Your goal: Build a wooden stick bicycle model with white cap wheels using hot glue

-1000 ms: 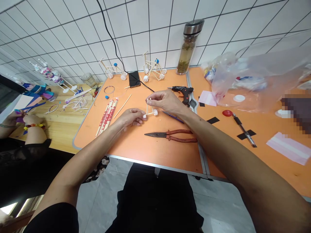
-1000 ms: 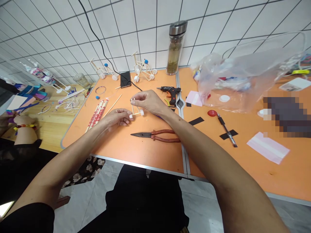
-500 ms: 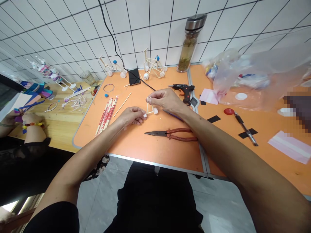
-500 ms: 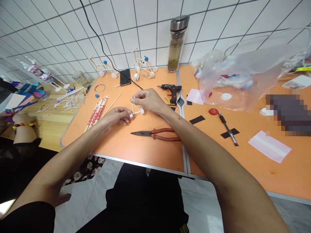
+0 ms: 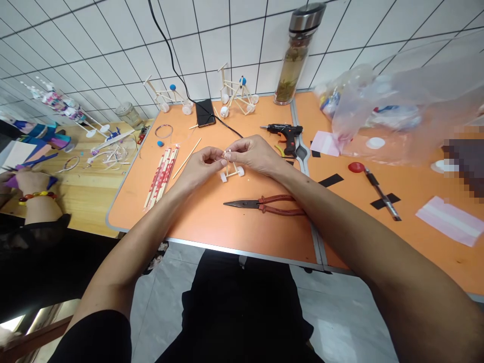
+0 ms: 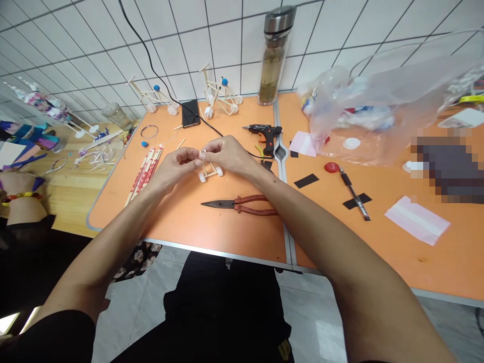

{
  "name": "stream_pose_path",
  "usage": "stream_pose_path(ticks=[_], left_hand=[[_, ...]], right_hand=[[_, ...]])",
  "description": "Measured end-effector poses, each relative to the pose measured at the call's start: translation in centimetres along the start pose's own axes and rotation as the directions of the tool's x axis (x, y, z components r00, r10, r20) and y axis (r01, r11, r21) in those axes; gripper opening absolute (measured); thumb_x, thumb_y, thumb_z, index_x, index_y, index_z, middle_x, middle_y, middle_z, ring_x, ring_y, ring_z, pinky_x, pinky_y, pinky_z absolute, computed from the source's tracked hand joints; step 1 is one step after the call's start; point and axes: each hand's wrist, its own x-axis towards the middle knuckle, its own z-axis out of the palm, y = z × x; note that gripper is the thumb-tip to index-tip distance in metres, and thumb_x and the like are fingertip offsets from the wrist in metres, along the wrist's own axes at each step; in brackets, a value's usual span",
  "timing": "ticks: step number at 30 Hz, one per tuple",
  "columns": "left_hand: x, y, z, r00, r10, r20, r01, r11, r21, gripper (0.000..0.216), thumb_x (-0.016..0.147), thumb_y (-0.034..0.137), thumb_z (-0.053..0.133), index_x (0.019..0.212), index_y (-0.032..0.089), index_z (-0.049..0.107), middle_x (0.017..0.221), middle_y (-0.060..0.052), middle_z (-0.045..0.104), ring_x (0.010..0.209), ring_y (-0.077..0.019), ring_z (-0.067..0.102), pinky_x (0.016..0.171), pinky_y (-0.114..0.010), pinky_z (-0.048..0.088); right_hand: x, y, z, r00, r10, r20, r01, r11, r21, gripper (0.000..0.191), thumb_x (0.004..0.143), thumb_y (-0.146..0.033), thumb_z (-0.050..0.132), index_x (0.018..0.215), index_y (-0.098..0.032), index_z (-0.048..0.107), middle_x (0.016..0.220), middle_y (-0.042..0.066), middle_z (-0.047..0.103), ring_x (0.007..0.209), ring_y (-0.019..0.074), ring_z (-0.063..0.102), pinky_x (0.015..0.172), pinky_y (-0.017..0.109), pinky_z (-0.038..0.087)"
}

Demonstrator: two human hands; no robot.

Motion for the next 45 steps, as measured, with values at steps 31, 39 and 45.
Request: stream_pose_path(ticks=[31, 39, 45], left_hand=[[1.8, -0.1, 1.5, 0.983, 0.143, -0.117, -0.144, 0.990, 0.002, 0.042, 0.076, 0.052, 0.106, 0.090, 0.019, 0.085, 0.081, -0.003, 0.078, 0.074, -0.0145, 0.065, 0.070, -0.028, 0.049], [2.3, 0.2, 2.3, 0.984, 0.119, -0.137, -0.116, 0.993, 0.028, 0.041, 0.074, 0.048, 0.107, 0.083, 0.019, 0.080, 0.077, -0.001, 0.075, 0.072, -0.0140, 0.064, 0.069, -0.027, 0.048], [2.2, 0.3, 2.4, 0.981, 0.142, -0.132, -0.138, 0.990, 0.042, 0.026, 0.082, 0.035, 0.098, 0.081, 0.018, 0.079, 0.074, -0.001, 0.073, 0.070, -0.0131, 0.062, 0.068, -0.027, 0.047]], right_hand=[[-1.0, -1.0, 0.0, 0.991, -0.126, 0.050, 0.134, 0.847, -0.515, 0.035, 0.100, -0.031, 0.065, 0.067, -0.022, 0.060, 0.061, -0.002, 0.063, 0.066, 0.0163, 0.051, 0.067, 0.037, 0.029], [-0.9, -0.9, -0.1, 0.997, -0.074, 0.028, 0.078, 0.856, -0.511, 0.030, 0.098, -0.030, 0.068, 0.070, -0.022, 0.062, 0.063, -0.001, 0.061, 0.067, 0.0174, 0.052, 0.069, 0.037, 0.030], [-1.0, -1.3, -0.3, 0.992, -0.091, 0.083, 0.122, 0.838, -0.532, 0.026, 0.098, -0.029, 0.068, 0.072, -0.022, 0.069, 0.064, -0.001, 0.065, 0.068, 0.0178, 0.055, 0.068, 0.038, 0.029]])
